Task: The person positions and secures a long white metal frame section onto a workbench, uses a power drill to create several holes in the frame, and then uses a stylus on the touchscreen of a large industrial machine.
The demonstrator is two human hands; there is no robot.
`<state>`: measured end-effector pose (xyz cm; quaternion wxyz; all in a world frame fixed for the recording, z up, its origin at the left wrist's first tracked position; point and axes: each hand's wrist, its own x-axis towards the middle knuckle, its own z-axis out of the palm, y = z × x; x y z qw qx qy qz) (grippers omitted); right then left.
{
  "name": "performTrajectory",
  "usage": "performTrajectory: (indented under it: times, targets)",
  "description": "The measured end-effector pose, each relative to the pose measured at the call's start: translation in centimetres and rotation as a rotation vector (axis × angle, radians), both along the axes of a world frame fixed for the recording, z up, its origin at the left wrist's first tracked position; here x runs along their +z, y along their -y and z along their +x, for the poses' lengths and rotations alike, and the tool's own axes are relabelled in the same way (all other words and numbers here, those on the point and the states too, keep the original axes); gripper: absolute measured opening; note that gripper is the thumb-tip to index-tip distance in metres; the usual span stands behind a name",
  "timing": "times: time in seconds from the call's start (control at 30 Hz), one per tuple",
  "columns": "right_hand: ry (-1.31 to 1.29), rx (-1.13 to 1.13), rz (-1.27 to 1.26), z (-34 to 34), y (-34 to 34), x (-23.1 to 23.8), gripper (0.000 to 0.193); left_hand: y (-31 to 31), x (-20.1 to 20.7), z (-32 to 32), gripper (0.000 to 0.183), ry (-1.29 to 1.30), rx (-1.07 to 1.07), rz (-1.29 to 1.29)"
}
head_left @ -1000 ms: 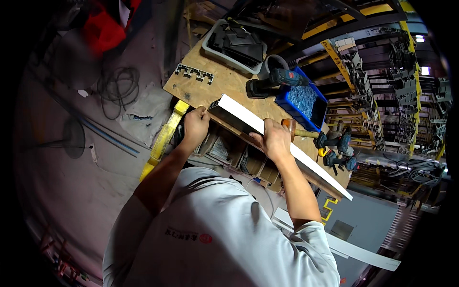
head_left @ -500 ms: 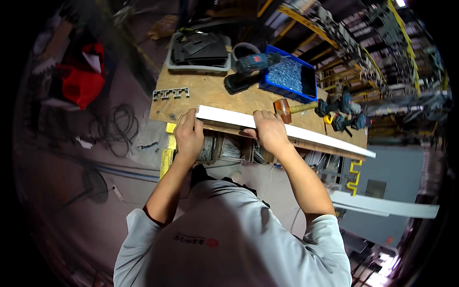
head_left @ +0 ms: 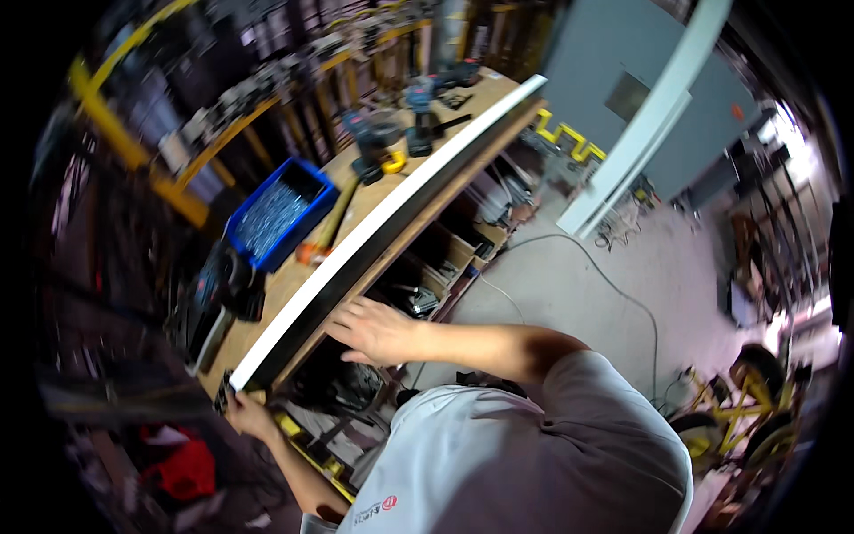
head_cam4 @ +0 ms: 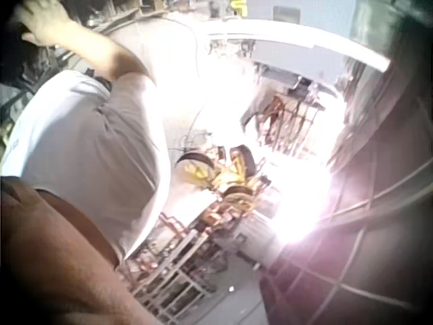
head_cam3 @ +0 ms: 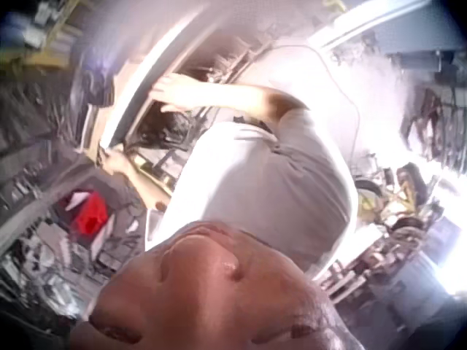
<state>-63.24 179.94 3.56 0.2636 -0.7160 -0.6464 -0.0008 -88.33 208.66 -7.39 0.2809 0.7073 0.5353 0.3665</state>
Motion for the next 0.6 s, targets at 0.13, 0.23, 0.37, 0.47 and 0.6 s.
performTrajectory:
  times: [0.13, 0.23, 0.37, 0.47, 0.6]
  targets:
    - [-0.08, -0.203, -0.054, 1.5, 13.6, -5.4, 0.059, -2.6, 0.7, -2.8, 0.045, -0.057, 0.1, 0.138]
    - [-0.254, -0.511, -0.19, 1.2, 27.4, -9.5, 0.051, 3.9, 5.1, 1.7, 0.044, -0.137, 0.263, 0.345]
    - [-0.459, -0.781, -0.276, -1.6, 40.5, -13.5, 0.042, 13.8, 4.1, 9.8, 0.04, 0.063, -0.101, 0.349]
    - [-0.596, -0.857, -0.269, -3.1, 46.7, -12.9, 0.04, 25.2, 3.2, 17.5, 0.024, 0.067, -0.59, 0.013]
    - [-0.654, -0.943, -0.214, -2.8, 52.8, -12.9, 0.04, 36.9, 1.0, 25.3, 0.016, -0.393, -1.302, 0.369]
